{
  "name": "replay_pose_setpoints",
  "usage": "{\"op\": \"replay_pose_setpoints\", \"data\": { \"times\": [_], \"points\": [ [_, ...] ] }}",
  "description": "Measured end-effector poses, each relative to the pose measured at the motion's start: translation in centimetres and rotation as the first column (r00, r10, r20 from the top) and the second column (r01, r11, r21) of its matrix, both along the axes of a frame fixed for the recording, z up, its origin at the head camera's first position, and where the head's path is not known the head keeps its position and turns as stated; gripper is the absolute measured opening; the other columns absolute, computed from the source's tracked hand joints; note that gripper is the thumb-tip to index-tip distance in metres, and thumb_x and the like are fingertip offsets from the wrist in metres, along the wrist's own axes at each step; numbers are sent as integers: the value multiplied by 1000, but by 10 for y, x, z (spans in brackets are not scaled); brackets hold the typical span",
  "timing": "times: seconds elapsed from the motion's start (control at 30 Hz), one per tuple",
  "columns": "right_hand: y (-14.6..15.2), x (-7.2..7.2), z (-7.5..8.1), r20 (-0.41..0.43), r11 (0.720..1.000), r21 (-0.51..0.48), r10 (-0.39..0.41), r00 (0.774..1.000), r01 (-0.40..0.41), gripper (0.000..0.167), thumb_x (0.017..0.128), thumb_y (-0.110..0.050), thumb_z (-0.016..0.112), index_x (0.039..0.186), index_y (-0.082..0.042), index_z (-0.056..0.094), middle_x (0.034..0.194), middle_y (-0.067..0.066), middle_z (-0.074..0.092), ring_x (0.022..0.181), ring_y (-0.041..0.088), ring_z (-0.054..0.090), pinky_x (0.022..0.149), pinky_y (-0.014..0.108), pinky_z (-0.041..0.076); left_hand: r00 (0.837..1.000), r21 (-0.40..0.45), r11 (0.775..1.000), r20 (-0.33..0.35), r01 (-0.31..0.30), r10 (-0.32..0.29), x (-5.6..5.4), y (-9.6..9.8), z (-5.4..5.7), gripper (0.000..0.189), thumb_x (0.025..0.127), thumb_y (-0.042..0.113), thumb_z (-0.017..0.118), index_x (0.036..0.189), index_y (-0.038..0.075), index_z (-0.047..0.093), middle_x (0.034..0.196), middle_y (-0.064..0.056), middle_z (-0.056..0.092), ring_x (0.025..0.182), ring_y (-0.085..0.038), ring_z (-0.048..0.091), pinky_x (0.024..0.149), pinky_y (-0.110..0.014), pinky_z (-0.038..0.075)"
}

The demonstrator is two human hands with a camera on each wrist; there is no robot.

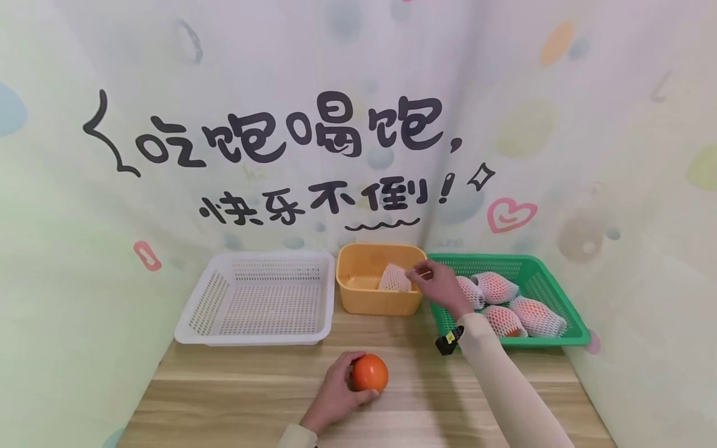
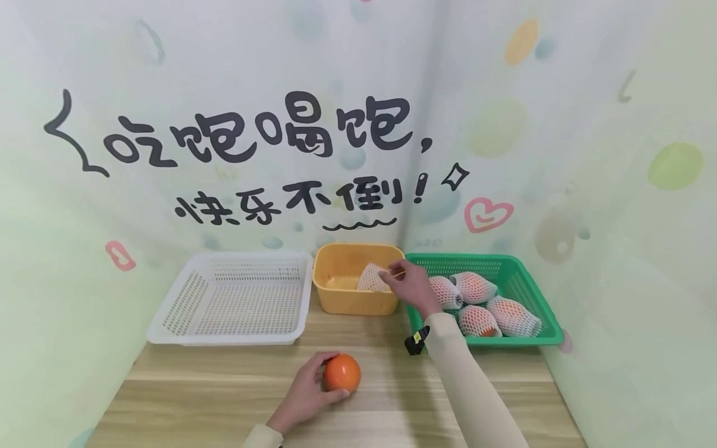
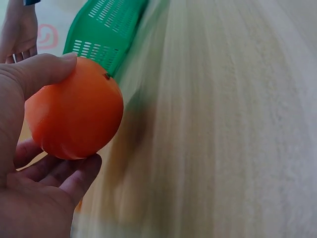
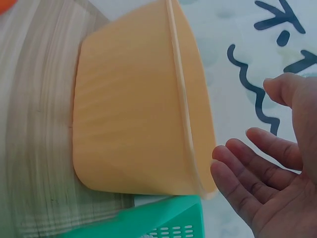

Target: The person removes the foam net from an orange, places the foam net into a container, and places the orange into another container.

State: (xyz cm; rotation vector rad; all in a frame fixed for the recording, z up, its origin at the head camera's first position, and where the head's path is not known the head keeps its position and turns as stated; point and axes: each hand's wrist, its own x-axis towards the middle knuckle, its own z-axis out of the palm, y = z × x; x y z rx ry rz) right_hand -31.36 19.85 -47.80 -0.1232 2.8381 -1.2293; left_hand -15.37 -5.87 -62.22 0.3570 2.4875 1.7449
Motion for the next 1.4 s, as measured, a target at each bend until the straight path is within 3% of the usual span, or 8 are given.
{"op": "replay_pose_setpoints", "data": {
  "times": [0.37, 0.63, 0.8, 0.93, 1.03, 1.23, 1.4],
  "points": [
    [-12, 30, -6, -81, 995, 3, 98, 992, -98, 46, 96, -42, 70, 129, -11, 65, 125, 8, 70, 110, 25, 65, 94, 43, 59, 999, 5, 999, -8, -37, 37, -2, -8, 30, 78, 73, 43, 92, 140, 19, 58, 137, 2, 61, 125, -23, 59, 100, -30, 55],
    [-28, 52, -24, -198, 983, -12, 178, 964, -184, 41, 95, -31, 73, 129, -10, 66, 128, 11, 70, 115, 27, 66, 99, 49, 56, 996, 90, 993, -27, -79, 82, -9, -25, 59, 68, 74, 34, 93, 133, 26, 62, 132, 4, 64, 123, -21, 59, 98, -29, 55],
    [-47, 66, -39, -267, 971, -11, 228, 936, -239, 38, 93, -20, 75, 127, -7, 66, 125, 12, 71, 115, 31, 66, 97, 51, 57, 988, 110, 985, -60, -134, 141, -16, -41, 77, 68, 72, 30, 94, 132, 27, 64, 131, 6, 64, 121, -19, 59, 95, -26, 56],
    [-65, 77, -51, -339, 953, 82, 303, 891, -293, 39, 91, -18, 76, 126, -6, 66, 125, 11, 71, 117, 30, 65, 98, 51, 55, 975, 95, 979, -111, -181, 191, -24, -57, 88, 70, 73, 29, 94, 135, 21, 62, 133, 1, 64, 121, -20, 60, 93, -27, 57],
    [-79, 84, -56, -347, 936, 152, 352, 869, -318, 41, 90, -21, 76, 128, -9, 65, 128, 7, 69, 122, 27, 63, 103, 48, 53, 966, 66, 975, -138, -213, 220, -31, -69, 93, 70, 75, 31, 93, 136, 19, 61, 134, -2, 63, 120, -21, 60, 92, -26, 57],
    [-107, 94, -59, -314, 912, 207, 404, 859, -354, 44, 91, -23, 75, 132, -13, 64, 137, 4, 66, 130, 24, 59, 110, 44, 50, 953, -3, 964, -155, -265, 261, -48, -89, 100, 73, 76, 38, 91, 137, 16, 59, 135, -4, 63, 119, -21, 61, 92, -22, 57],
    [-128, 100, -63, -306, 891, 249, 444, 842, -379, 48, 90, -23, 76, 135, -13, 63, 145, 3, 61, 135, 23, 57, 110, 43, 50, 946, -53, 953, -148, -300, 289, -62, -101, 101, 75, 77, 42, 90, 138, 12, 59, 134, -7, 63, 118, -25, 62, 93, -30, 59]
  ]
}}
